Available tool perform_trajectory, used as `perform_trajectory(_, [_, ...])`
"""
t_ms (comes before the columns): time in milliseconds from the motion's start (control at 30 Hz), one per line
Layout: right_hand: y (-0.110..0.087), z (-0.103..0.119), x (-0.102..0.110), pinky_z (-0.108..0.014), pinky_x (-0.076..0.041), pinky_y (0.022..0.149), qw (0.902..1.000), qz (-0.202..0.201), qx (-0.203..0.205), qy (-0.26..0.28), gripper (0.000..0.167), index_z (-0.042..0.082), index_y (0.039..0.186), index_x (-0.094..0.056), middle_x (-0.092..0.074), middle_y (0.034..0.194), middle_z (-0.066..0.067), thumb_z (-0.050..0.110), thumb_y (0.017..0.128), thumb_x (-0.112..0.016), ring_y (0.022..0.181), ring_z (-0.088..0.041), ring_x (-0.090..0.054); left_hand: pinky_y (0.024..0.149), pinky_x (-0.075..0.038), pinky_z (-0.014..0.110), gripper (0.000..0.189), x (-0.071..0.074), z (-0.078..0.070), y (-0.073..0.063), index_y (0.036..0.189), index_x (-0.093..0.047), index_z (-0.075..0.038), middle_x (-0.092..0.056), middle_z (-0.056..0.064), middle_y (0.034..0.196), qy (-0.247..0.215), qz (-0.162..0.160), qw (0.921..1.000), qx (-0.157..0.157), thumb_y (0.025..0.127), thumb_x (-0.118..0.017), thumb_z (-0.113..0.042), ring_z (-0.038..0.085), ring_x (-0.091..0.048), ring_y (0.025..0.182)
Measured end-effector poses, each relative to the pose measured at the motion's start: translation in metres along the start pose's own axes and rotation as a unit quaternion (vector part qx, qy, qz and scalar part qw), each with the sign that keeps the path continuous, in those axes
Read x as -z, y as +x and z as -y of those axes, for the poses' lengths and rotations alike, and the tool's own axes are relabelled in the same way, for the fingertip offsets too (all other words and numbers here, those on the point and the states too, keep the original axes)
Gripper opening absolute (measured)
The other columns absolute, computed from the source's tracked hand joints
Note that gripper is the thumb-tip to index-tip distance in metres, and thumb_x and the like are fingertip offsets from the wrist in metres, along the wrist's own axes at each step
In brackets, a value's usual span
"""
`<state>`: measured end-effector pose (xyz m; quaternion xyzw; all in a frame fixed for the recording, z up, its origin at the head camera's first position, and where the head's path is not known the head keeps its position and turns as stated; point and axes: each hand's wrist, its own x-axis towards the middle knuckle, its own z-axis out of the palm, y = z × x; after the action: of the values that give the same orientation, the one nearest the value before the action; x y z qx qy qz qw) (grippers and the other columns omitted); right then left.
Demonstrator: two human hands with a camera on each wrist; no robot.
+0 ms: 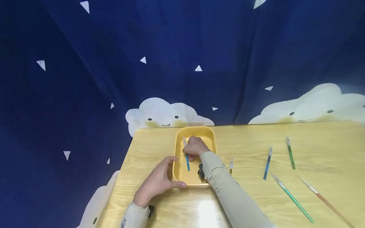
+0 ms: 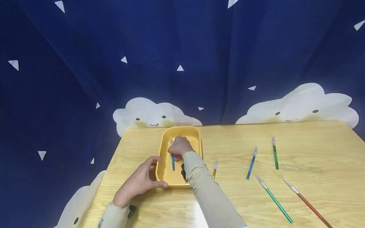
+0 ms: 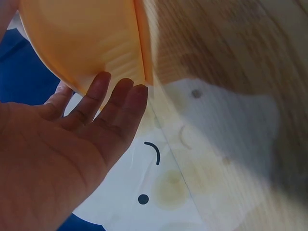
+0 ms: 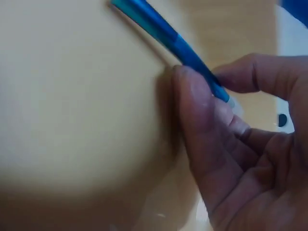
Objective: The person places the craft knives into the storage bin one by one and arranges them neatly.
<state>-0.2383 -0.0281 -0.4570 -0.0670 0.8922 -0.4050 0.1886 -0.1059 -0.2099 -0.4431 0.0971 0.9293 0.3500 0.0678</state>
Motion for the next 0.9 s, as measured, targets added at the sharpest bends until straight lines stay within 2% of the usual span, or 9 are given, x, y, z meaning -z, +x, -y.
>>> perform_trajectory(167, [0.004,0.0,-0.004,-0.021,-0.049,0.042,0.9999,0.005,-0.009,0.0,0.025,0.01,0.058,-0.059,-0.059,0.044,-0.001,0.009,0.082,-0.068,0.037,-0.01,-0.059,0.107,-0.051,0.05,0.096,0.002,0.0,0.002,0.143,-0.05,-0.017,-0.061,0.009,0.14,-0.004,0.008,0.9999,-0.012,0.066,-0.096,-0.052,0.024,-0.059,0.123])
perform_trajectory(400, [0.002,0.004,-0.006,-0.027,-0.059,0.047,0.9966,0.049,-0.017,0.065,0.017,0.003,0.065,-0.064,-0.066,0.054,-0.007,0.002,0.081,-0.064,0.043,-0.014,-0.065,0.107,-0.051,0.049,0.095,0.004,0.001,0.002,0.142,-0.051,-0.017,-0.062,0.009,0.139,-0.011,0.008,0.9999,-0.011,0.066,-0.096,-0.052,0.024,-0.059,0.124])
perform_trajectory(533, [0.003,0.003,-0.009,-0.028,-0.059,0.046,0.9968,0.052,-0.01,0.059,0.018,0.0,0.065,-0.066,-0.065,0.053,-0.008,0.003,0.083,-0.063,0.043,-0.015,-0.064,0.107,-0.052,0.05,0.095,0.004,0.002,0.0,0.142,-0.051,-0.017,-0.062,0.009,0.139,-0.012,0.007,0.9998,-0.013,0.066,-0.096,-0.053,0.025,-0.06,0.125])
perform_trajectory(633, [0.004,0.002,-0.01,-0.026,-0.056,0.044,0.9986,0.037,0.006,0.038,0.026,0.003,0.06,-0.064,-0.063,0.05,-0.005,0.008,0.085,-0.062,0.041,-0.014,-0.062,0.108,-0.051,0.049,0.095,0.003,0.004,0.0,0.142,-0.05,-0.017,-0.062,0.007,0.139,-0.013,0.005,0.9998,-0.012,0.066,-0.096,-0.053,0.024,-0.06,0.125])
perform_trajectory(767, [0.001,0.004,-0.003,-0.022,-0.047,0.043,0.9992,-0.01,0.039,-0.003,0.036,0.011,0.054,-0.058,-0.065,0.05,-0.006,0.017,0.089,-0.065,0.043,-0.013,-0.062,0.107,-0.051,0.048,0.096,0.001,0.005,0.001,0.142,-0.05,-0.018,-0.062,0.006,0.138,-0.017,0.008,0.9997,-0.015,0.066,-0.096,-0.054,0.023,-0.06,0.123])
perform_trajectory(900, [-0.009,0.012,0.011,-0.023,-0.041,0.046,0.9955,-0.046,0.076,-0.033,0.037,0.013,0.058,-0.058,-0.069,0.054,-0.007,0.023,0.092,-0.068,0.047,-0.016,-0.064,0.105,-0.051,0.048,0.097,0.0,0.005,0.002,0.143,-0.05,-0.018,-0.063,0.006,0.135,-0.021,0.011,0.9996,-0.015,0.066,-0.096,-0.054,0.022,-0.059,0.12])
